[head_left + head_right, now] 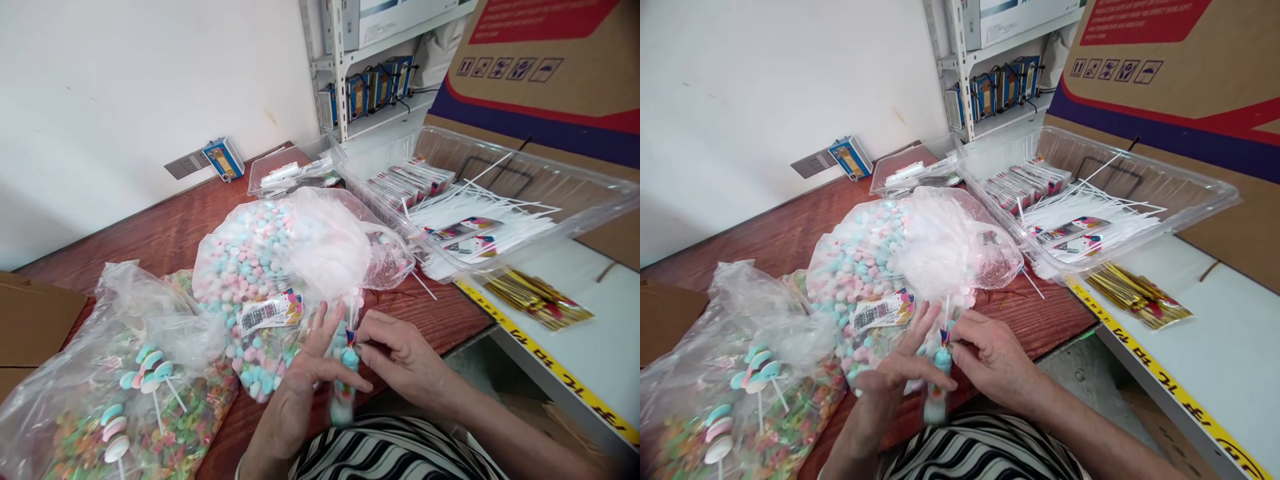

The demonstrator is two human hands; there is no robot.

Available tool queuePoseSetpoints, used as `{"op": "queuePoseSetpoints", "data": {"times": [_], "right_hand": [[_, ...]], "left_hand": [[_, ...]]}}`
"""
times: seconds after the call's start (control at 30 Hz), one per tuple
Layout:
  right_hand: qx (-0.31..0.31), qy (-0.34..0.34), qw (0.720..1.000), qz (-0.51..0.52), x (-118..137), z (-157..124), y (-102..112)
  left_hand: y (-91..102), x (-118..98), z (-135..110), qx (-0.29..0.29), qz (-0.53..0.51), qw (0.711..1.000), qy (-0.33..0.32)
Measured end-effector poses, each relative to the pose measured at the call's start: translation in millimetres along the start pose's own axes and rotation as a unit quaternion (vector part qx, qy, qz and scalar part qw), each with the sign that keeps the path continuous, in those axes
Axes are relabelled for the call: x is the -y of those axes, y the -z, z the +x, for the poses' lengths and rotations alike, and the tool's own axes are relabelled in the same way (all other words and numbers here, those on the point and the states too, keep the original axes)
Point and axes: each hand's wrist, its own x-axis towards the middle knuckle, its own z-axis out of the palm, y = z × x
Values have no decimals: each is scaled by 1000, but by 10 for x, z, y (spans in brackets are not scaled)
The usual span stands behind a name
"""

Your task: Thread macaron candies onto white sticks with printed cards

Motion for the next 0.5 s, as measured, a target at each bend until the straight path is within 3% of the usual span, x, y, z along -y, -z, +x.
{"op": "queuePoseSetpoints", "data": {"times": [0.1, 0.2, 0.27, 0.37, 0.43, 0.5], "right_hand": [[-12, -5, 1000, 28, 41, 31, 3], [57, -66, 983, 163, 79, 12, -91], [119, -165, 936, 286, 49, -16, -243], [184, -308, 844, 398, -32, -51, -565], [209, -311, 841, 390, -43, -49, -766], [229, -284, 856, 365, -2, -15, -884]], "left_hand": [[-73, 50, -64, -40, 34, 998, 23], [-83, 25, -62, -96, -16, 994, 56], [-53, -15, -60, -96, -56, 993, 45], [-19, -85, -107, -30, -89, 995, 41], [6, -128, -196, -1, -98, 993, 69], [85, -155, -362, -40, -87, 990, 108]]}}
